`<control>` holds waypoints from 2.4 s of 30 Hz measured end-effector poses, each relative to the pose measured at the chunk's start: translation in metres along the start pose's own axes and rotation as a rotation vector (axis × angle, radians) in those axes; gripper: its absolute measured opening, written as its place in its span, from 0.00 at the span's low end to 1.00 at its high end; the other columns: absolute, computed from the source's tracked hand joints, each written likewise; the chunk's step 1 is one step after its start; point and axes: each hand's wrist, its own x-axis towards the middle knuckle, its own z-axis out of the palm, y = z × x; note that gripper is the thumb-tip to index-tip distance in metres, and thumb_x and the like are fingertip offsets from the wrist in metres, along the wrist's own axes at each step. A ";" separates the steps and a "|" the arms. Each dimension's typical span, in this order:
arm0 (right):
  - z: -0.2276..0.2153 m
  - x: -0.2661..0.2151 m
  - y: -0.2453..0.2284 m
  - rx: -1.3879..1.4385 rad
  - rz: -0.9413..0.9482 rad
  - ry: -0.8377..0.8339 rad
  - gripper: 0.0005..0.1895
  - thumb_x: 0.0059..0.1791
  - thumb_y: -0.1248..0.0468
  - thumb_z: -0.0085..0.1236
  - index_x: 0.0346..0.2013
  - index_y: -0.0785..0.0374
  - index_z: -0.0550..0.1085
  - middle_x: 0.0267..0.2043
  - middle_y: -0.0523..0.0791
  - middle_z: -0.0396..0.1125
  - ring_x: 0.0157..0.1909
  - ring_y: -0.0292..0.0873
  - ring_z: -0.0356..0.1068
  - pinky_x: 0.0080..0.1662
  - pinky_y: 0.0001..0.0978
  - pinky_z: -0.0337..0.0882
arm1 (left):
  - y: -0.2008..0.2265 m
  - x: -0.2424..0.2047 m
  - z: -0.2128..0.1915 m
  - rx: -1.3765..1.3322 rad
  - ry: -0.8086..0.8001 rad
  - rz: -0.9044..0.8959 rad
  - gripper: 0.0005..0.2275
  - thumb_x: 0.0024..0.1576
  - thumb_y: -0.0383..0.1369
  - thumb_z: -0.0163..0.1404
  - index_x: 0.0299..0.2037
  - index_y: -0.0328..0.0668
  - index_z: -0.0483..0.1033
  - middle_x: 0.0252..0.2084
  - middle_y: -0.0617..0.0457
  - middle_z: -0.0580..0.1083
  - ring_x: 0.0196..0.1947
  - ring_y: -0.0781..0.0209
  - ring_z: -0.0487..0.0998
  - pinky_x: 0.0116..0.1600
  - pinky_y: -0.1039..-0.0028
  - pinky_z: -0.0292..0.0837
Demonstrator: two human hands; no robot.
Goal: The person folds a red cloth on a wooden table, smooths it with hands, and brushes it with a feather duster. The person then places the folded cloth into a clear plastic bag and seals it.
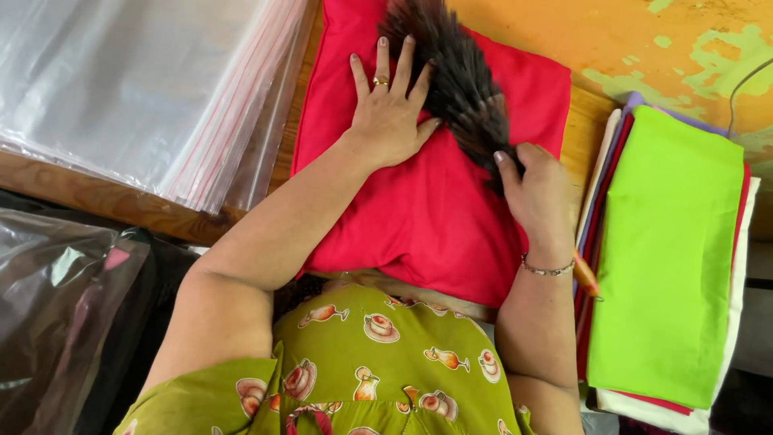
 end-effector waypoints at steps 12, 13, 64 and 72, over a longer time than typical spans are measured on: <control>-0.007 -0.003 0.049 -0.361 0.251 -0.110 0.17 0.52 0.54 0.51 0.29 0.65 0.67 0.29 0.55 0.68 0.33 0.64 0.66 0.32 0.55 0.63 | -0.005 -0.007 0.003 0.047 0.007 0.053 0.33 0.60 0.56 0.33 0.70 0.45 0.44 0.68 0.38 0.30 0.67 0.30 0.30 0.62 0.30 0.31; -0.010 -0.005 0.061 -0.370 0.345 -0.128 0.18 0.53 0.54 0.51 0.29 0.66 0.67 0.28 0.56 0.68 0.32 0.65 0.66 0.32 0.54 0.64 | -0.004 -0.007 -0.001 0.044 -0.038 0.044 0.33 0.60 0.56 0.31 0.70 0.45 0.43 0.68 0.38 0.30 0.67 0.31 0.30 0.62 0.31 0.29; -0.014 -0.006 0.046 -0.130 0.057 0.031 0.14 0.46 0.66 0.60 0.47 0.59 0.77 0.36 0.54 0.67 0.43 0.61 0.67 0.44 0.50 0.68 | 0.034 -0.038 0.002 -0.097 -0.125 0.404 0.41 0.50 0.68 0.30 0.65 0.44 0.54 0.69 0.33 0.43 0.68 0.30 0.34 0.65 0.35 0.22; -0.034 -0.016 0.005 0.002 0.005 0.103 0.06 0.47 0.70 0.56 0.38 0.66 0.77 0.26 0.47 0.61 0.29 0.47 0.62 0.35 0.37 0.61 | 0.022 -0.027 0.003 -0.074 -0.062 0.219 0.33 0.54 0.60 0.24 0.61 0.48 0.58 0.64 0.40 0.50 0.64 0.29 0.41 0.58 0.26 0.31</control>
